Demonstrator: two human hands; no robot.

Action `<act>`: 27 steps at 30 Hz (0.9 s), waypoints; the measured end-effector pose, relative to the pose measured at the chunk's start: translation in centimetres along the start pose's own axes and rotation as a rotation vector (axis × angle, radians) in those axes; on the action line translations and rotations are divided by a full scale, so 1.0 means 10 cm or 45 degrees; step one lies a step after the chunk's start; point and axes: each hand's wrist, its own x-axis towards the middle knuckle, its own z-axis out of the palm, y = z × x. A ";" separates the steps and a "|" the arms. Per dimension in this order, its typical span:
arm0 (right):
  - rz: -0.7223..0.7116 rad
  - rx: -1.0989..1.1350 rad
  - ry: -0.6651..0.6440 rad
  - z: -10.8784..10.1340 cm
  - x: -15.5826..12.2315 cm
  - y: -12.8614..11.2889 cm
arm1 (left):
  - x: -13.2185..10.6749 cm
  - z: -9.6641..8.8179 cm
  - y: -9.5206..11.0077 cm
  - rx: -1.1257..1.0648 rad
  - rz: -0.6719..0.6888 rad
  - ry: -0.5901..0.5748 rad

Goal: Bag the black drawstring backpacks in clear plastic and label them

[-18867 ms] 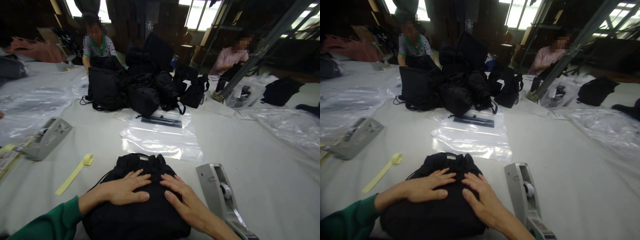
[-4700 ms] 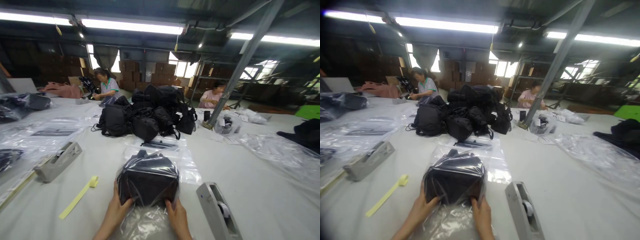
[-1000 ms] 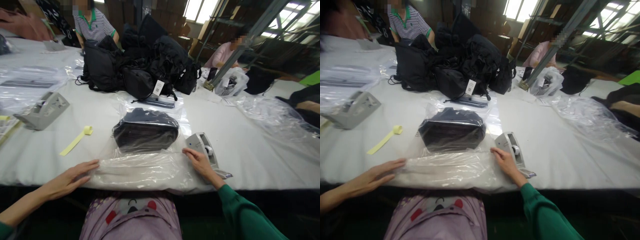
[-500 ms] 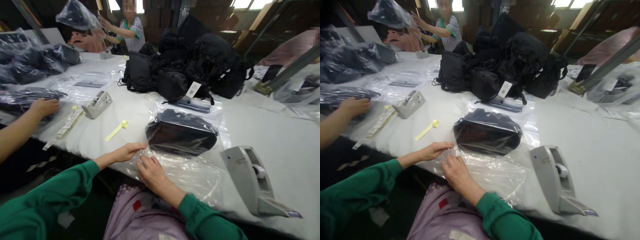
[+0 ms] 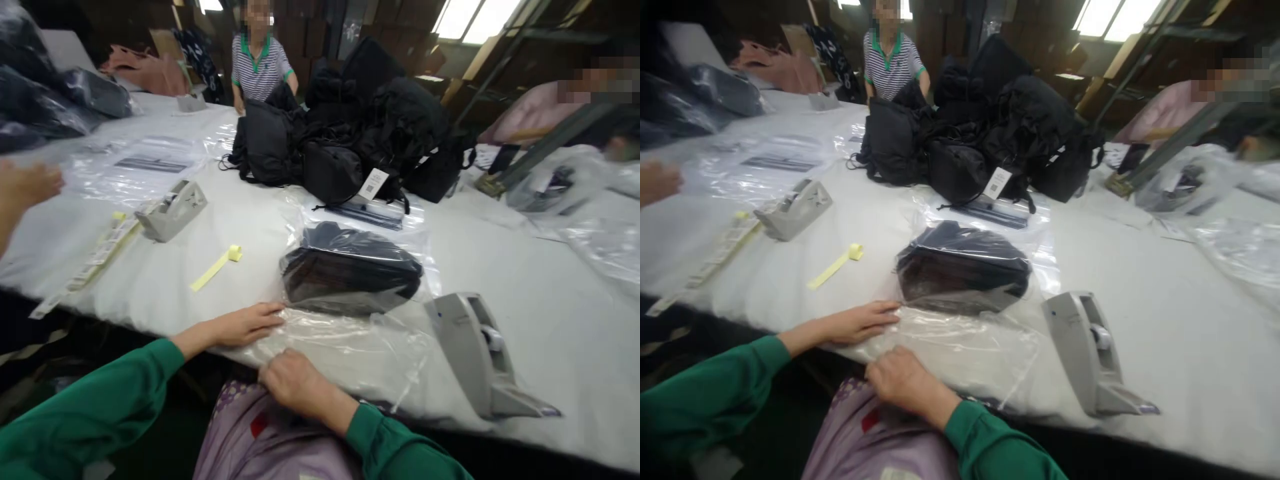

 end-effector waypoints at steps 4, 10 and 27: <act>0.211 0.203 0.297 -0.74 -0.68 0.20 | -0.10 0.08 -0.06 0.158 0.149 -0.058; 0.933 0.226 0.441 -1.48 -1.41 1.10 | 0.22 -0.05 0.01 0.480 0.306 -0.126; 0.784 -0.095 0.223 -1.51 -2.72 1.39 | 0.16 0.10 -0.17 0.762 0.261 -0.384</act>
